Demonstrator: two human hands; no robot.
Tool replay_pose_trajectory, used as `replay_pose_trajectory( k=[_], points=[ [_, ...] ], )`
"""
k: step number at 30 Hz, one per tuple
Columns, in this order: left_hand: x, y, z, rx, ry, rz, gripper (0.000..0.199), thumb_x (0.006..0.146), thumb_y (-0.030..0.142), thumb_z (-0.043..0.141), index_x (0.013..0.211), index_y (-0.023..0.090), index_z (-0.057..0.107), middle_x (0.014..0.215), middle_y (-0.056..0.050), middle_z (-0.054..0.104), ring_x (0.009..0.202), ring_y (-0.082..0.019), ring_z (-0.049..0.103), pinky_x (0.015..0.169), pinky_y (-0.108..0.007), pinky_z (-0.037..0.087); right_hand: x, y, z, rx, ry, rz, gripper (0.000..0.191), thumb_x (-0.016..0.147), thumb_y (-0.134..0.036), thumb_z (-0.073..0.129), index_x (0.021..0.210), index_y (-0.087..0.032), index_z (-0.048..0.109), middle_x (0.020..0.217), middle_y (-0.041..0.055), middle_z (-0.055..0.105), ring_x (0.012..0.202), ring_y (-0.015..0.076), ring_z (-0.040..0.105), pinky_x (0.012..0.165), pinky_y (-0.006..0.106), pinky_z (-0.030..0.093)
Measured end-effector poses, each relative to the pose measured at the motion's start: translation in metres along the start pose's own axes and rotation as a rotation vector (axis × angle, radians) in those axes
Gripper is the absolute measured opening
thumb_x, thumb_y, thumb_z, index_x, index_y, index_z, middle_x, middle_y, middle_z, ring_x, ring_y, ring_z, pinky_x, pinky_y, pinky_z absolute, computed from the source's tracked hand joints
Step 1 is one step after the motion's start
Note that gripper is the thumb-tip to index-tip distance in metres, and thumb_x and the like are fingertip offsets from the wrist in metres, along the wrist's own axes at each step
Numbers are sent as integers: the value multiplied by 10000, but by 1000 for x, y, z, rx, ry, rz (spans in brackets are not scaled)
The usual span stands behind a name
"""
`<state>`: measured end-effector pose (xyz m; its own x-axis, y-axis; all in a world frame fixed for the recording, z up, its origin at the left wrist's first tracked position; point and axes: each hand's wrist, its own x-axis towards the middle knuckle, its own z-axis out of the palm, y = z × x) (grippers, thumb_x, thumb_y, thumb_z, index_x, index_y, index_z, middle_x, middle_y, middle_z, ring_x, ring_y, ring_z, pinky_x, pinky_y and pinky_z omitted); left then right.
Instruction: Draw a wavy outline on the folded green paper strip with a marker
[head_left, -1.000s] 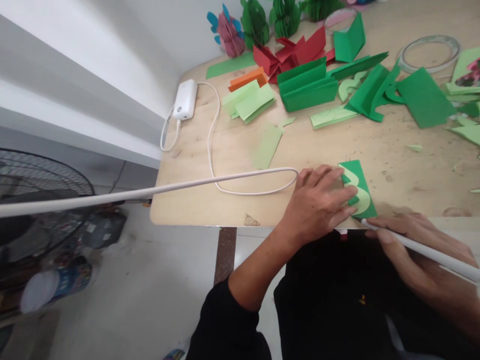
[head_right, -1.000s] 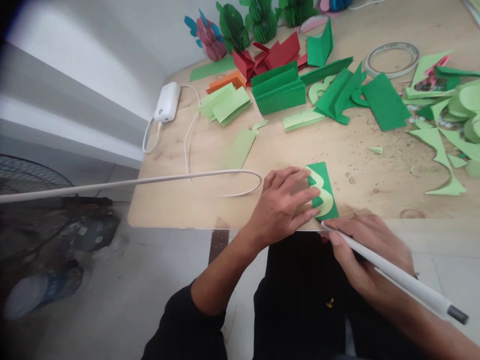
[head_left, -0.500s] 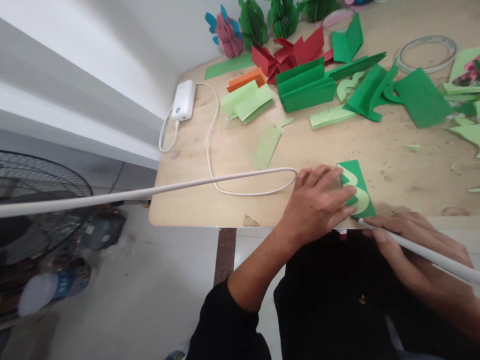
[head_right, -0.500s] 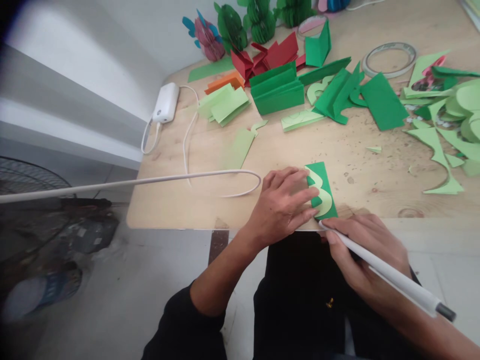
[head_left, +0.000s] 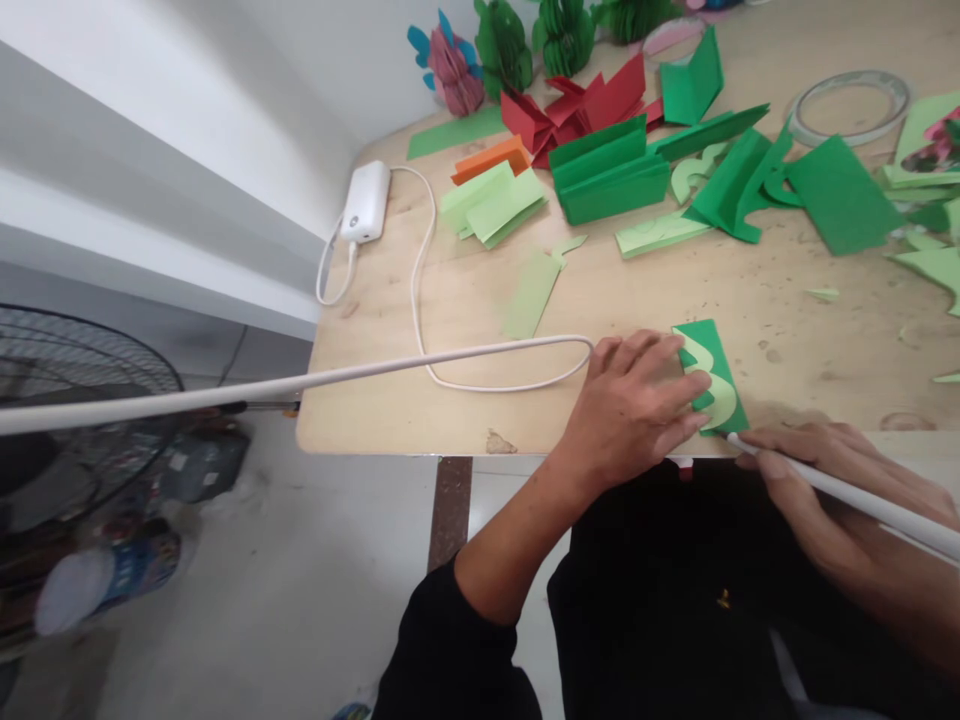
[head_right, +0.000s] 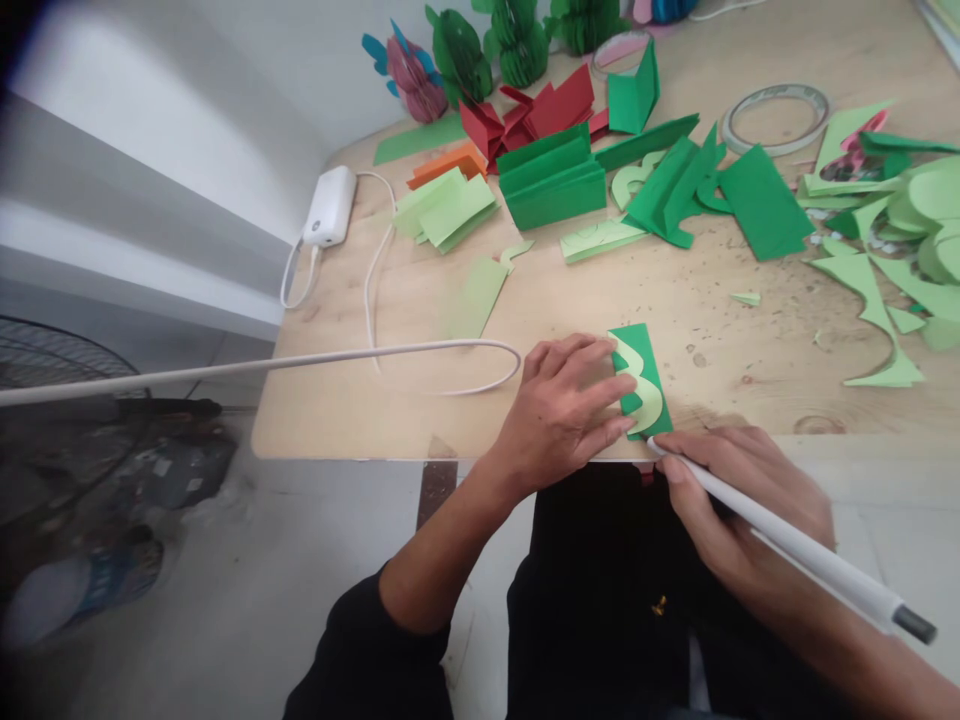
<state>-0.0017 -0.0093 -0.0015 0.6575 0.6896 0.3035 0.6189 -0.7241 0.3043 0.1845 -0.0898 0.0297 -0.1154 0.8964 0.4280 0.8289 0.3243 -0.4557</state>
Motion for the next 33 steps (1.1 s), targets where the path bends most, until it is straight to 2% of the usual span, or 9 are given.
replay_pose_trajectory(
  k=[7,10,13,17,20,25,30,33],
  points=[
    [0,0,0,-5,19,9,284,970,439,529,1144,278,685,1380,-66,576,1312,-260,457,1055,-431,313,-4,13,-4,-73,-2,16,130,928,-267,528,924,-255,658,768,-21,718,698,116,647,645,291,415],
    [0,-1,1,-15,13,4,285,964,443,541,1148,280,685,1394,-65,570,1320,-261,451,1064,-430,310,-7,16,-6,-78,25,73,119,917,-267,548,932,-269,666,779,-22,722,689,121,651,625,293,421],
    [0,-1,1,-18,13,3,283,958,442,553,1147,279,686,1393,-69,574,1322,-262,449,1066,-432,310,-8,16,-8,-50,48,119,144,893,-242,578,987,-288,677,842,-14,736,746,142,675,679,299,462],
    [0,0,1,-12,16,-1,293,964,456,544,1157,284,682,1387,-64,578,1326,-257,446,1073,-430,304,-6,17,-2,56,22,4,295,863,-174,596,1138,-265,648,984,30,743,883,177,694,813,326,510],
    [1,1,1,3,4,-3,304,970,474,529,1168,295,675,1389,-56,574,1333,-256,441,1086,-435,296,-2,22,4,45,11,-93,370,852,-153,603,1210,-245,618,1024,49,736,930,191,682,853,348,511],
    [1,1,0,7,5,-4,358,979,468,497,1214,237,636,1392,-62,586,1332,-254,450,1096,-438,310,3,27,7,-43,-5,-252,374,836,-134,625,1207,-183,606,958,76,735,880,190,663,800,342,488],
    [1,1,0,2,7,-19,440,972,487,491,1233,146,585,1382,-101,610,1338,-240,461,1111,-415,323,2,28,8,-57,11,-252,429,861,-158,596,1280,-248,570,958,41,724,887,185,647,755,337,465],
    [1,1,0,10,0,-16,408,974,481,486,1189,153,600,1389,-100,610,1344,-242,467,1110,-421,327,1,29,10,-60,30,-279,439,845,-137,608,1277,-210,578,961,54,712,900,190,639,754,337,461]
  ],
)
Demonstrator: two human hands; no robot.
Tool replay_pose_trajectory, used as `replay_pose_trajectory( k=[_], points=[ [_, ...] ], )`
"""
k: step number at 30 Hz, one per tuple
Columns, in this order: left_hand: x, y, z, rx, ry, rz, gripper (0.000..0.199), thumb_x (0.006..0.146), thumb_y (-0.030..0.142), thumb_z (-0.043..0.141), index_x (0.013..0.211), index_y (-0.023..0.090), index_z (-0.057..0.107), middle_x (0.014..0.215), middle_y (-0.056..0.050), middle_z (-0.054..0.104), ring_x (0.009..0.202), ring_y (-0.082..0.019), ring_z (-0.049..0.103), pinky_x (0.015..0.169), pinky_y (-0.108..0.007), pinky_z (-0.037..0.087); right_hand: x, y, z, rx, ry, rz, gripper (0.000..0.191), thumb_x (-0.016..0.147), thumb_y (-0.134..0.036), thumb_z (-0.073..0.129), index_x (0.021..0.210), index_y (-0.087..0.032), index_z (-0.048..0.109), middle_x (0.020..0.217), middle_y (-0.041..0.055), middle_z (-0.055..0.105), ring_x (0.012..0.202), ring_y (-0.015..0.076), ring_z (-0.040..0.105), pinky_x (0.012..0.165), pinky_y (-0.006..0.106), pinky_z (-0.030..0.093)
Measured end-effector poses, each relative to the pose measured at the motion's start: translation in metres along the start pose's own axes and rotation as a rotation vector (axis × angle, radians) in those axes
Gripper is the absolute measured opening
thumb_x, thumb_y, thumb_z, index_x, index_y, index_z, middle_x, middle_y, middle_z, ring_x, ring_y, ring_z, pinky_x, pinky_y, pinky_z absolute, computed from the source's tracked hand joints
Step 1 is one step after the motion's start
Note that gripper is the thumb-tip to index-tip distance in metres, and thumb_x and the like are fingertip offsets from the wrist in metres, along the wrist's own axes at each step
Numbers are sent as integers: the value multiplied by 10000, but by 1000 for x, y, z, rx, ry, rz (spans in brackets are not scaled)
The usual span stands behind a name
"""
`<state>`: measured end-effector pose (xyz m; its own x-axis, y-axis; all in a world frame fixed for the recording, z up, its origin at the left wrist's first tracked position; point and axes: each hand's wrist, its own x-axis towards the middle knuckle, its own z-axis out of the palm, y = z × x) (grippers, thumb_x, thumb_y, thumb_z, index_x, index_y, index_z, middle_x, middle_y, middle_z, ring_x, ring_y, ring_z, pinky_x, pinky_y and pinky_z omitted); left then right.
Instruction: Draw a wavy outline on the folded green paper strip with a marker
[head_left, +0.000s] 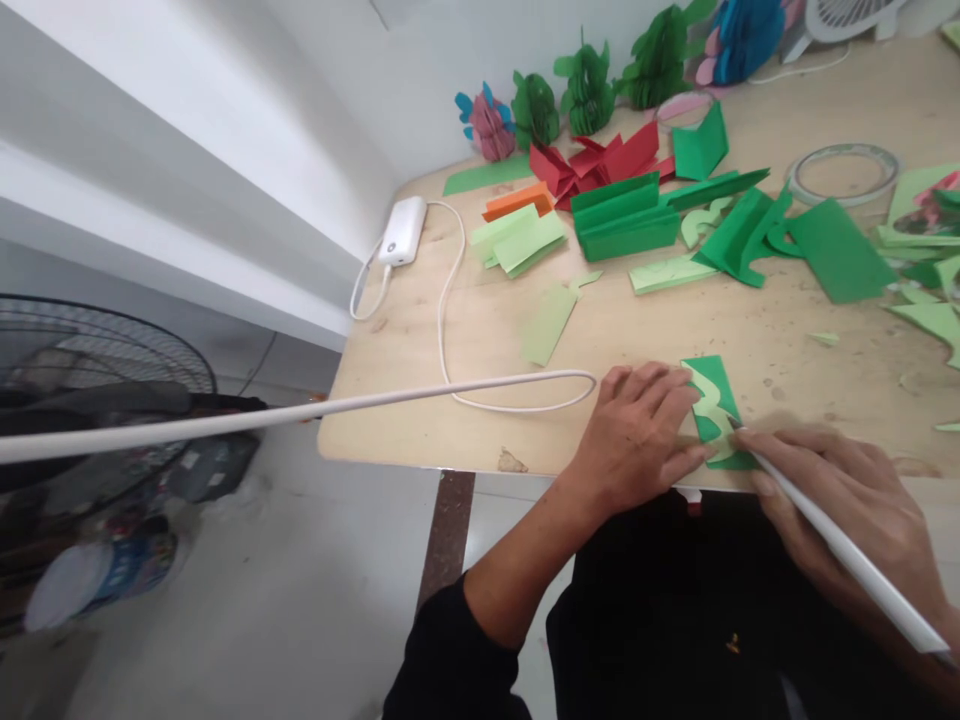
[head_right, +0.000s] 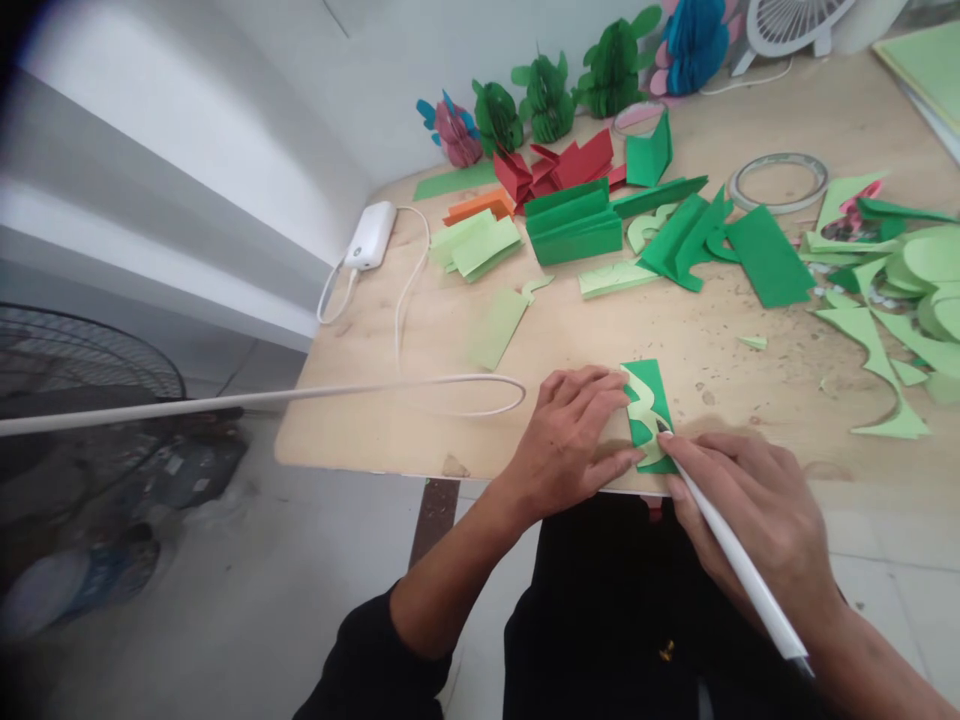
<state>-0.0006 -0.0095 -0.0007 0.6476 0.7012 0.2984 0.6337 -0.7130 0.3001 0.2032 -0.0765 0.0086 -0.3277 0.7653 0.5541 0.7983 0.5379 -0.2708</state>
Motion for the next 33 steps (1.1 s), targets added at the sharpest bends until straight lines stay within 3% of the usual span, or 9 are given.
replay_pose_trajectory(
  k=[5,18,27,33],
  points=[
    [1,0,-1,24,-15,16,400,977,493,470,1150,165,619,1409,-100,595,1343,-256,469,1095,-450,334,-2,2,2,1,24,-33,435,827,-115,622,1258,-161,589,967,71,706,915,197,636,790,346,467],
    [1,-1,-6,35,-46,39,414,963,505,496,1164,168,629,1422,-97,573,1346,-256,456,1098,-448,336,-8,6,6,23,63,-36,492,790,-95,651,1273,-178,607,972,68,733,904,214,662,810,355,477],
    [-3,-7,-14,21,-46,84,396,958,523,506,1198,238,639,1450,-67,546,1358,-279,431,1079,-444,339,-5,5,6,9,67,-29,474,831,-148,625,1299,-216,592,948,46,732,866,191,651,758,324,470],
    [-4,-13,-17,40,-70,132,415,956,557,500,1208,267,656,1482,-55,513,1365,-286,425,1099,-454,325,-3,4,4,-1,58,-33,565,826,-133,624,1378,-227,548,893,31,742,833,195,667,754,324,474]
  ],
)
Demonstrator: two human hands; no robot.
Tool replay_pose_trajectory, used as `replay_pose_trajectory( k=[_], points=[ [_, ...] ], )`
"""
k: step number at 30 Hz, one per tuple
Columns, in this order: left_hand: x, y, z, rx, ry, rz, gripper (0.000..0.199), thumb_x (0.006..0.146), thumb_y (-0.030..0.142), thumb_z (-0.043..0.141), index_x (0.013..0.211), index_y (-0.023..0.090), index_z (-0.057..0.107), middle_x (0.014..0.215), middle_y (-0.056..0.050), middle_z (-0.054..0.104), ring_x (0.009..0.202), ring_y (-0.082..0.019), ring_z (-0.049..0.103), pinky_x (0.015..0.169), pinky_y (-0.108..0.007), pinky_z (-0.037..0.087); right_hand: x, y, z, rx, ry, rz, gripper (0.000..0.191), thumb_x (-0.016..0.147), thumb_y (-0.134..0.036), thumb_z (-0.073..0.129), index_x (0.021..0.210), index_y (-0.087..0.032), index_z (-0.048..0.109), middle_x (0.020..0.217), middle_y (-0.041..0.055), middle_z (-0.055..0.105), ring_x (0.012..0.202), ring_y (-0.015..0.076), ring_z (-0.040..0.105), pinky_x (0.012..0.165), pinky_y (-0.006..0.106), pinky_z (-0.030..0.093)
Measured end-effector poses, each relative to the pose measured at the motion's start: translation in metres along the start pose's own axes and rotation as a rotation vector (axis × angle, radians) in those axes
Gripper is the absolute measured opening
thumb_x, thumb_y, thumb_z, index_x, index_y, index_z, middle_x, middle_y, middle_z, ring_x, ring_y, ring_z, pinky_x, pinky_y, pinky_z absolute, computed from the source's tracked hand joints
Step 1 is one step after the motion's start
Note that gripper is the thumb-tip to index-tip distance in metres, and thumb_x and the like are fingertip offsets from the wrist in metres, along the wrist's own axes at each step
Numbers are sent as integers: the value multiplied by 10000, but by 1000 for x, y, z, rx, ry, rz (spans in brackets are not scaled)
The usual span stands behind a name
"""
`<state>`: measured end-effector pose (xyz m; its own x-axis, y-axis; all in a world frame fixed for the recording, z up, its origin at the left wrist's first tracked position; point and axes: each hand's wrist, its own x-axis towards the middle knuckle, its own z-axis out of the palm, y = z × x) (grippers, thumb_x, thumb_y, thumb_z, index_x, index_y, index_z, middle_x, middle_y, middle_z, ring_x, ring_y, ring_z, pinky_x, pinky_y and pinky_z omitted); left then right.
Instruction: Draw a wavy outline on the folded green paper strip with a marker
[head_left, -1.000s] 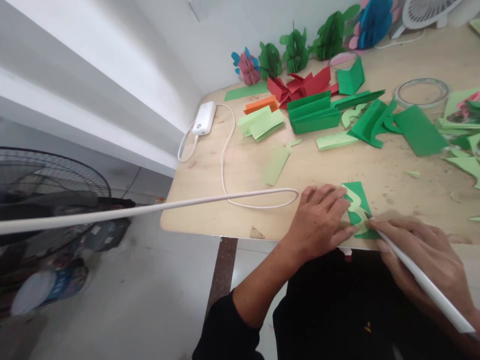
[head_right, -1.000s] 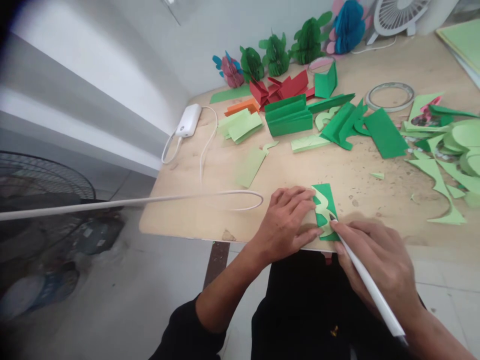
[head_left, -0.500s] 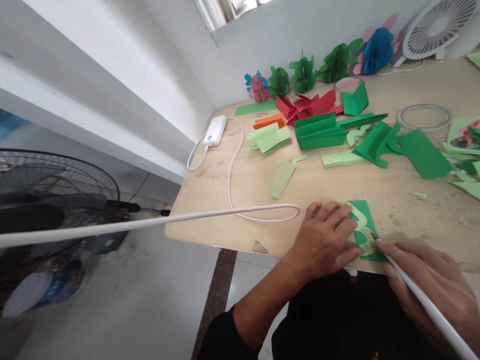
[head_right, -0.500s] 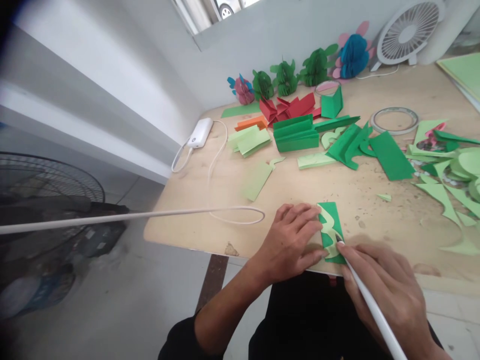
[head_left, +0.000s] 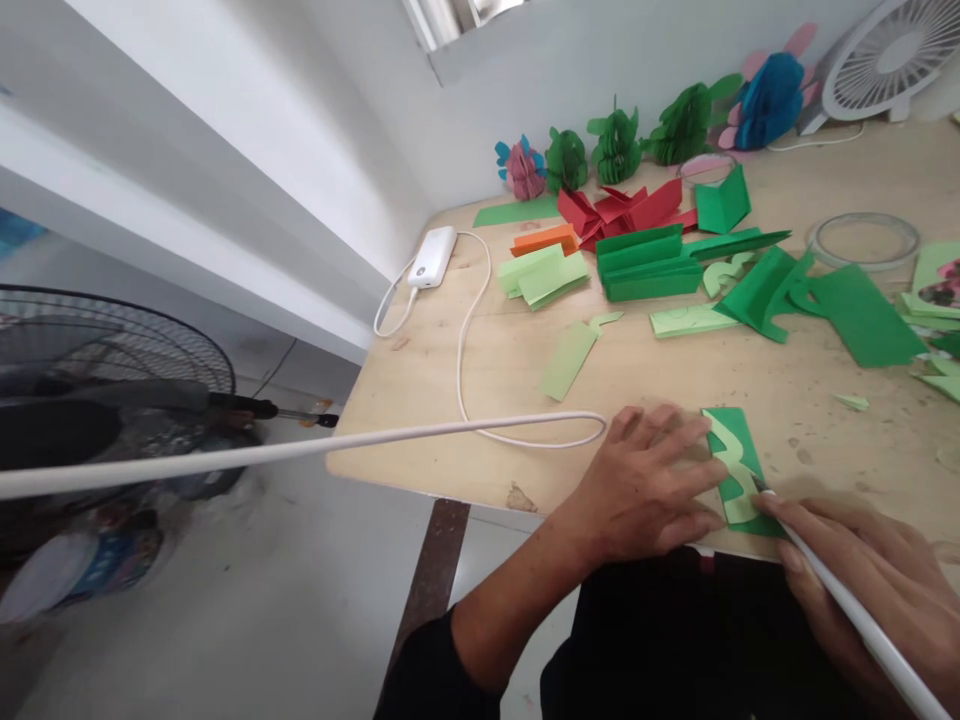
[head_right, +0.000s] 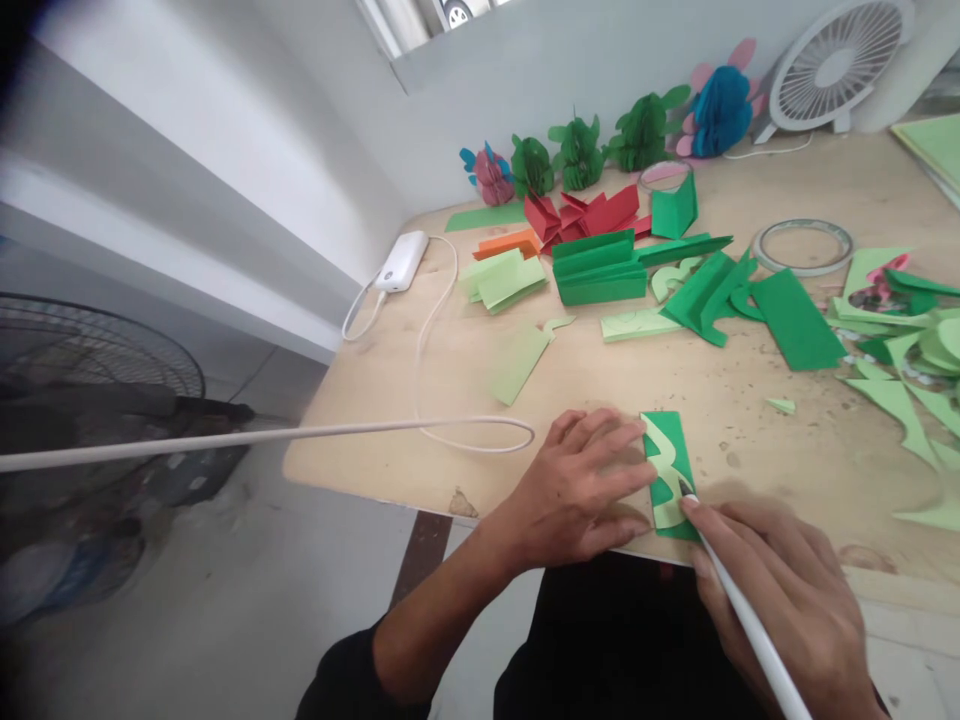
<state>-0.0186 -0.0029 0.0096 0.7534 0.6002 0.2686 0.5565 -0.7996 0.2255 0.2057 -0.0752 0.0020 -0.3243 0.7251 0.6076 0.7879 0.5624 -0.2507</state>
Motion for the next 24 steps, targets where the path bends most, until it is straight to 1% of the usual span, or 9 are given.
replay_pose_trajectory(
  k=[6,9,13,19,24],
  points=[
    [1,-11,-3,15,-36,66,416,932,547,550,1234,282,660,1478,-51,526,1385,-296,414,1118,-474,313,2,0,-2,-23,-5,10,726,794,-110,641,1474,-289,461,855,21,763,770,223,696,706,355,499],
    [1,-15,-5,8,-51,86,405,940,532,546,1241,285,660,1475,-51,531,1394,-295,408,1129,-476,310,4,-1,-2,-20,-5,33,723,799,-121,636,1471,-321,462,855,7,767,764,219,706,703,352,503],
    [2,-20,-8,-7,-61,123,417,958,529,517,1261,276,651,1473,-61,532,1392,-298,412,1134,-487,310,2,-1,-1,-7,-17,36,722,794,-119,643,1470,-303,467,877,20,772,783,224,713,736,359,512],
    [4,-24,-13,8,-92,150,439,945,543,534,1282,285,644,1485,-66,519,1381,-305,425,1131,-487,317,-1,0,-3,-8,-25,42,740,784,-115,652,1466,-333,467,878,11,773,771,231,717,708,368,517],
    [3,-25,-11,-10,-100,146,440,952,542,523,1287,282,642,1491,-66,513,1390,-299,414,1143,-490,298,2,-1,-4,-13,-23,25,741,781,-92,655,1467,-302,471,867,25,766,766,217,704,719,349,497]
  ],
)
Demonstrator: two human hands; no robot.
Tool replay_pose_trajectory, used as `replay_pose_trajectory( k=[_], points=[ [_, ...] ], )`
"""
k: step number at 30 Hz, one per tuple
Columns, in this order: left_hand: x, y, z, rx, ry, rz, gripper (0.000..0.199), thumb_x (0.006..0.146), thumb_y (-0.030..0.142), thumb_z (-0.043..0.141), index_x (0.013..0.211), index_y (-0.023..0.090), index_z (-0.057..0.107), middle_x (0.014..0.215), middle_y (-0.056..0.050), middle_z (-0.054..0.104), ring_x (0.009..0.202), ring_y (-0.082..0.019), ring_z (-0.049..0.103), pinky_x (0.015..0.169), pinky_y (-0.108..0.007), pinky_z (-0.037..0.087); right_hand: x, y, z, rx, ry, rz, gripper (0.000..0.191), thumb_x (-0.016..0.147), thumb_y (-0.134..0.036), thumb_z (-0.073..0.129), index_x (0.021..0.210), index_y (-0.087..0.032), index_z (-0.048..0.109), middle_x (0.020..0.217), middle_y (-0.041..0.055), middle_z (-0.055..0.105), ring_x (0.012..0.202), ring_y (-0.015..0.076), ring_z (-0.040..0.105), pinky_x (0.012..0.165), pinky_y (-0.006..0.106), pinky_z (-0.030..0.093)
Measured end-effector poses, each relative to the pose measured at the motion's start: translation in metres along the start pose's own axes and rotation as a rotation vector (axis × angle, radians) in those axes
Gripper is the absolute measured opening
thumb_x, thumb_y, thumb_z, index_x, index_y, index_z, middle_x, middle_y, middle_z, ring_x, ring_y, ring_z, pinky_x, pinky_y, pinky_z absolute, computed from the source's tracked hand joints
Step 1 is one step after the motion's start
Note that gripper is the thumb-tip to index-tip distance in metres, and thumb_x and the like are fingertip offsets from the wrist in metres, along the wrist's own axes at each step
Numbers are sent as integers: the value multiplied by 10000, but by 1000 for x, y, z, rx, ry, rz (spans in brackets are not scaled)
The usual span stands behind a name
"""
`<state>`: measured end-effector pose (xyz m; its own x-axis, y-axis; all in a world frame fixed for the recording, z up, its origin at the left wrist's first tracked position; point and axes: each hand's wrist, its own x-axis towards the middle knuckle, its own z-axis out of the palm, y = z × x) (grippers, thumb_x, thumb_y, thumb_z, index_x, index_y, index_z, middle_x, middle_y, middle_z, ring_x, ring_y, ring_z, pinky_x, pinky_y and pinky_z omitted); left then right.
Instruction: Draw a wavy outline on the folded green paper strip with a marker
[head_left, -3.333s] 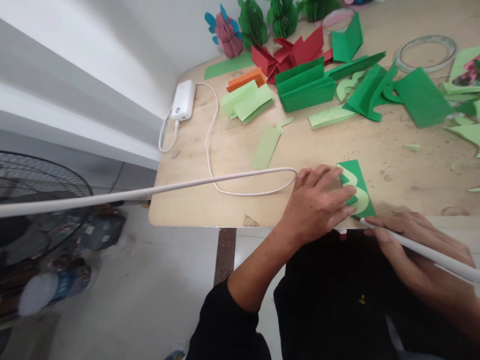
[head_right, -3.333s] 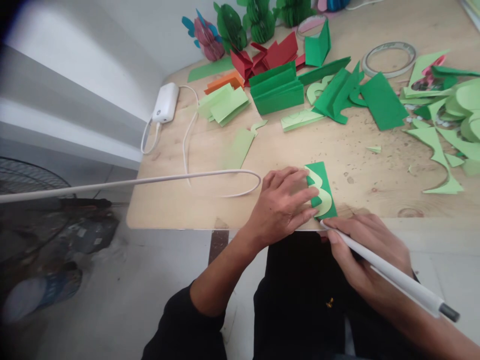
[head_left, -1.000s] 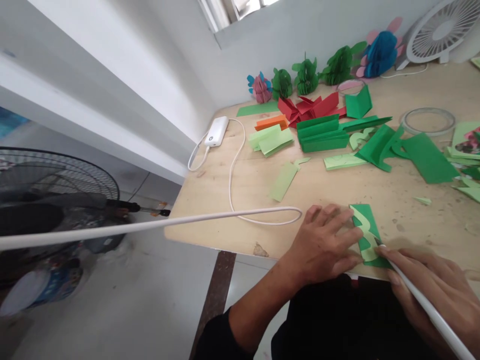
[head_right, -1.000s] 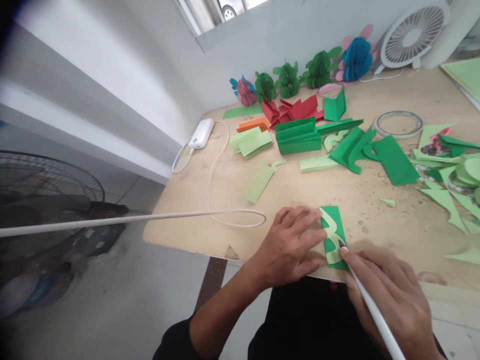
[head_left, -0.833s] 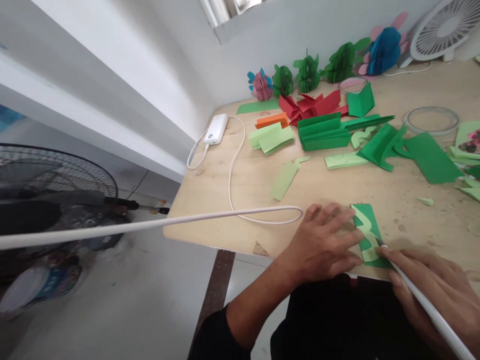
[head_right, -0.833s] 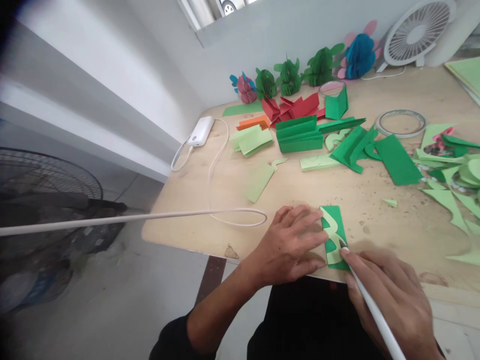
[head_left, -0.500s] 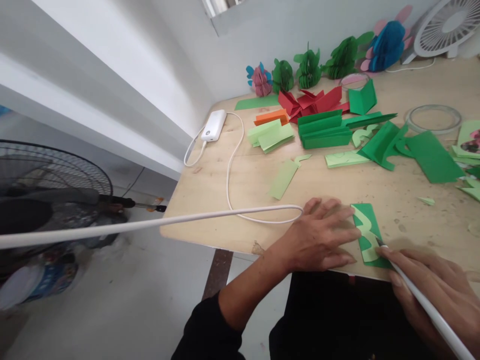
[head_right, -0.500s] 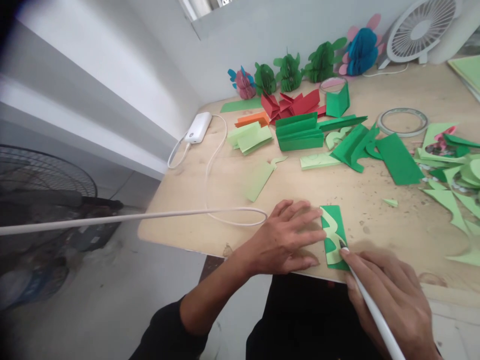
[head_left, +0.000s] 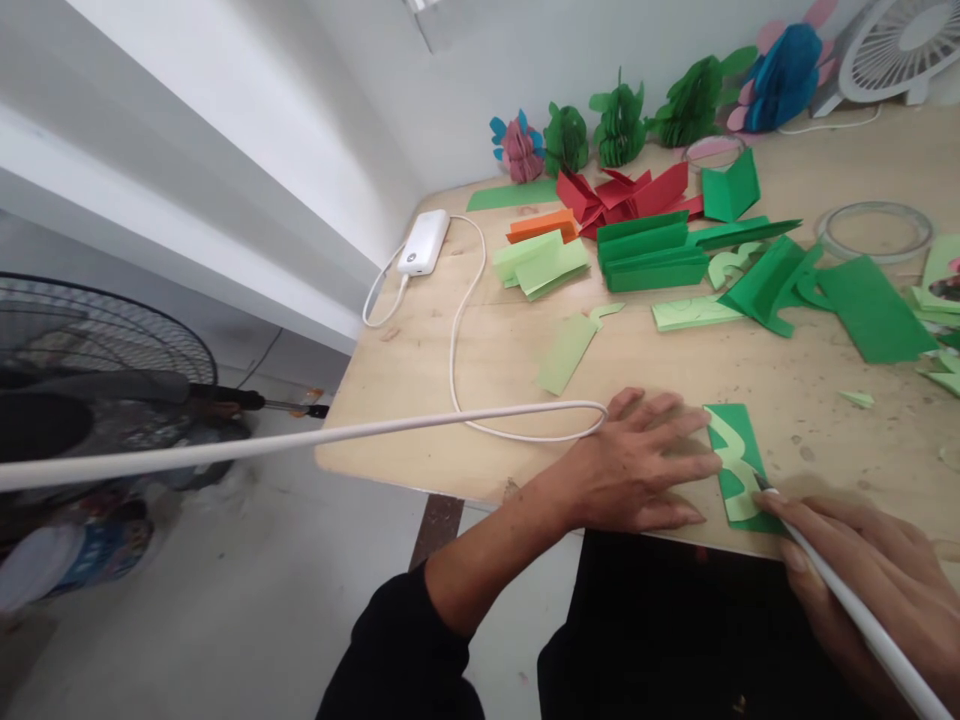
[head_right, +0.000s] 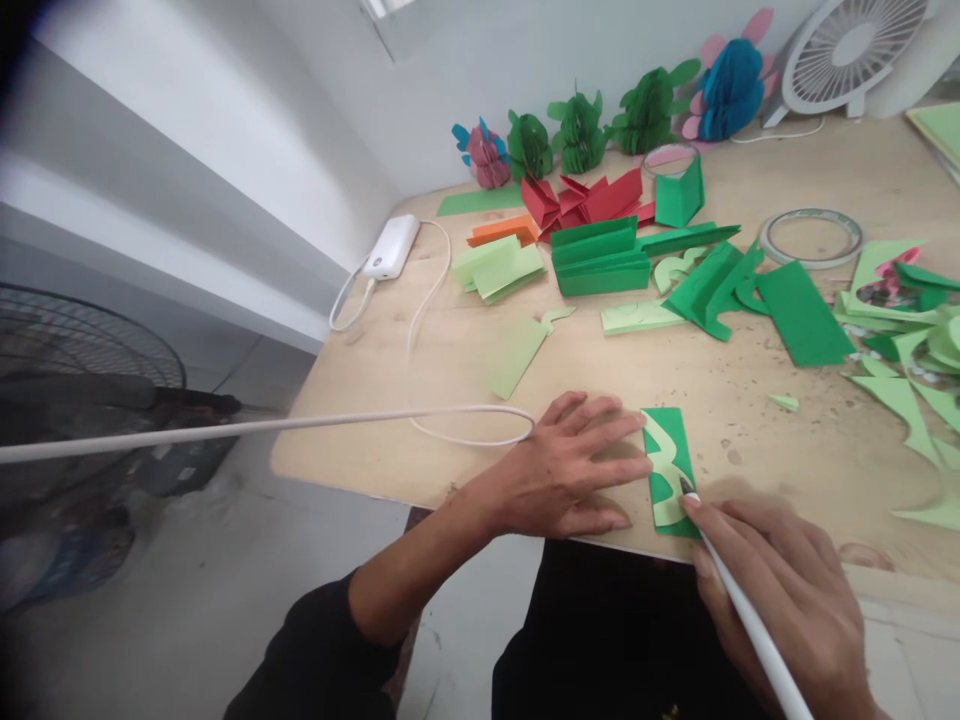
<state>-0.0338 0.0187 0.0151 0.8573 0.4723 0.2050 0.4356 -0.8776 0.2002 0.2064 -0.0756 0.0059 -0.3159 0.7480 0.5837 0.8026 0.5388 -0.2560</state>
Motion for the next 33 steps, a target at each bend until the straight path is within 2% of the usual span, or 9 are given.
replay_pose_trajectory(
  k=[11,15,17,18,21,23,27,33],
  points=[
    [0,-4,0,-18,-52,16,459,972,527,477,1331,276,617,1535,-76,469,1413,-315,385,1147,-519,267,-5,0,1,37,-35,34,661,811,-139,631,1440,-301,507,935,29,770,836,231,702,787,371,498],
    [-1,-5,3,-36,-35,15,459,971,532,475,1325,280,622,1531,-76,472,1415,-315,386,1152,-520,259,0,-1,-4,77,-35,174,534,825,-187,624,1334,-345,596,1030,7,759,933,236,709,854,384,525],
    [-2,-5,4,-44,-22,19,462,974,534,468,1328,279,620,1530,-78,474,1418,-315,382,1154,-520,257,12,-3,-7,106,-27,300,408,857,-236,589,1237,-372,650,1050,-8,757,992,230,710,821,365,547],
    [-2,-6,5,-46,-18,19,461,976,534,466,1328,278,619,1530,-78,473,1421,-316,380,1155,-520,255,18,-4,-7,149,-63,340,342,874,-282,568,1186,-372,673,1063,-11,759,992,226,715,790,357,561],
    [-2,-6,4,-48,-29,17,460,976,530,465,1325,272,618,1531,-84,470,1423,-323,377,1156,-526,256,37,-2,-2,174,-69,528,199,872,-400,579,1005,-371,723,933,-38,775,889,206,733,744,329,585],
    [-1,-6,2,-49,-39,18,460,977,528,467,1326,268,615,1528,-87,471,1420,-327,379,1153,-532,260,43,1,3,178,-70,589,197,859,-455,588,964,-364,728,904,-49,776,838,186,733,697,298,580],
    [0,-6,0,-63,-35,26,452,979,515,466,1322,260,614,1527,-91,468,1414,-329,381,1149,-541,265,48,6,10,171,-95,618,237,835,-526,592,922,-352,727,859,-48,773,770,165,724,627,265,555],
    [0,-7,-2,-82,-58,20,449,973,506,478,1326,259,607,1535,-92,457,1417,-335,371,1149,-555,261,51,3,10,176,-122,613,251,845,-533,573,914,-346,725,865,-43,776,759,167,725,630,273,563]
  ],
)
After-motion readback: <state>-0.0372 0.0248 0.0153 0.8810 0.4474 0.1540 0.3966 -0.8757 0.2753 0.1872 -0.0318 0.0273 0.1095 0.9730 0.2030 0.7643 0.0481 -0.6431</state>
